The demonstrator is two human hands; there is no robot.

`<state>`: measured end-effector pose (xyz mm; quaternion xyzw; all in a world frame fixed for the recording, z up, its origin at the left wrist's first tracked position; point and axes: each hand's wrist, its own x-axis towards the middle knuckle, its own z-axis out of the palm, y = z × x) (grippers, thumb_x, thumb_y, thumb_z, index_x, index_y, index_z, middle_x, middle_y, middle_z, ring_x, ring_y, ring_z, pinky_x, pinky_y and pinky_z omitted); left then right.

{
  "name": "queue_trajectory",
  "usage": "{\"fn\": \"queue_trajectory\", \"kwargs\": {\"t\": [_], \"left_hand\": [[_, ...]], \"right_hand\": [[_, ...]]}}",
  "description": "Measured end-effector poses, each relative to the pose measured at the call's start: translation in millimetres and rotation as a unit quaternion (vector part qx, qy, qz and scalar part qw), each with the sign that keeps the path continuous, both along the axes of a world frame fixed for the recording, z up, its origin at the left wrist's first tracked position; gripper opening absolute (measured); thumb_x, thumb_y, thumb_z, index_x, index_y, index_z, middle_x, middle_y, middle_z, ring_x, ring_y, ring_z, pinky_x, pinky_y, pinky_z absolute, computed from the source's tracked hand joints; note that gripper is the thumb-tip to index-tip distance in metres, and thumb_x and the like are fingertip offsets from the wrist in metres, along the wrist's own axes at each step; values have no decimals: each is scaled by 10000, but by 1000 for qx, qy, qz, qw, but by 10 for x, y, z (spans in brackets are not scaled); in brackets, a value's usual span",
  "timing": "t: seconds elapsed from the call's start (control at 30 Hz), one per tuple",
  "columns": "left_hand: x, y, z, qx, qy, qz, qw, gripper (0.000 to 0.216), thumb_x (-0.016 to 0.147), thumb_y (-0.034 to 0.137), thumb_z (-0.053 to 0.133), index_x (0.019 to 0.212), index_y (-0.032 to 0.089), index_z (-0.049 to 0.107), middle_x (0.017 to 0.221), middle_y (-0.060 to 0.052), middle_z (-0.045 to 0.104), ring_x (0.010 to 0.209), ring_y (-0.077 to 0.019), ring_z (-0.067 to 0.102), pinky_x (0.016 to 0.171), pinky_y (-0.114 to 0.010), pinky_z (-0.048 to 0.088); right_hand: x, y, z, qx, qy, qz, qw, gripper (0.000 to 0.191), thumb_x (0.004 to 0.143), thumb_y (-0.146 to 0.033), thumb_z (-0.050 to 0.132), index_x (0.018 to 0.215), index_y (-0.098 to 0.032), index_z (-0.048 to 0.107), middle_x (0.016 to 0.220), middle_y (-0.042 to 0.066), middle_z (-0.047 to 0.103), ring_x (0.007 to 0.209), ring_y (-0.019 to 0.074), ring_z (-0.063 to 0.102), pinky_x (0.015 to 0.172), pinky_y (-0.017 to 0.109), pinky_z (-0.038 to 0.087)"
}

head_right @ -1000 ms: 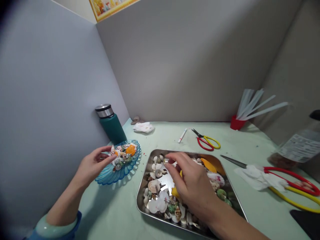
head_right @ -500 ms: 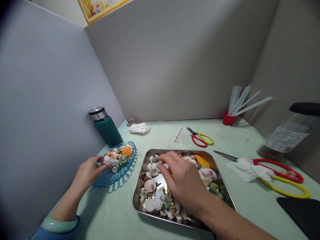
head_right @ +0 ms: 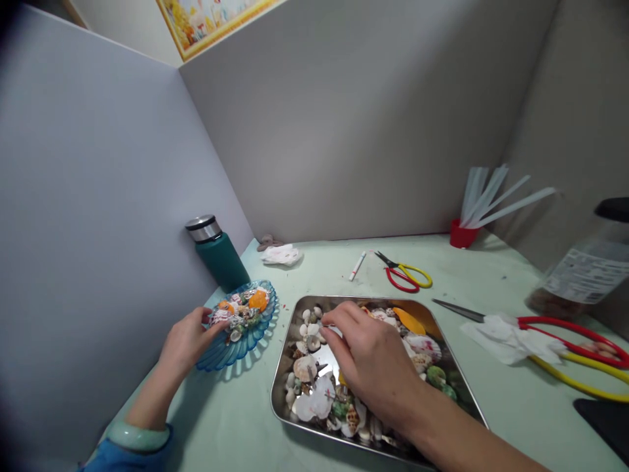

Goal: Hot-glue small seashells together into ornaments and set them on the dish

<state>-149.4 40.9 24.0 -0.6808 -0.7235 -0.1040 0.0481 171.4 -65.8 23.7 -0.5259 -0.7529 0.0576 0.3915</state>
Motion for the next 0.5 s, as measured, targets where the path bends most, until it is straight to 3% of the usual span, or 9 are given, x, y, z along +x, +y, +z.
{"fn": "queue_trajectory", "kwargs": {"t": [0.23, 0.4, 0.5], "left_hand": [[123, -34, -19, -16, -56, -49, 997, 359, 796, 524, 486, 944, 209, 576, 828, -29, 713, 767, -191, 670, 621, -241, 442], [320, -80, 4, -2, -35, -82, 996, 342, 811, 528, 477, 932, 217, 555, 738, -18, 684, 712, -195, 651, 575, -251, 411], [454, -115, 27, 19, 3, -100, 995, 318, 834, 506, 461, 925, 212, 544, 826, -47, 676, 762, -211, 637, 575, -264, 388]], "right_hand": [[-7, 8, -27, -5, 2, 10, 1000, 157, 919, -216, 418, 923, -200, 573, 917, 45, 597, 765, 181, 584, 691, 318, 427], [-3, 5, -33, -2, 2, 13, 1000, 155, 919, -211, 414, 918, -201, 569, 918, 43, 593, 759, 178, 582, 680, 315, 426], [-8, 5, -29, -2, 0, 12, 1000, 163, 917, -207, 410, 913, -198, 573, 907, 44, 594, 746, 179, 582, 668, 315, 427]]}}
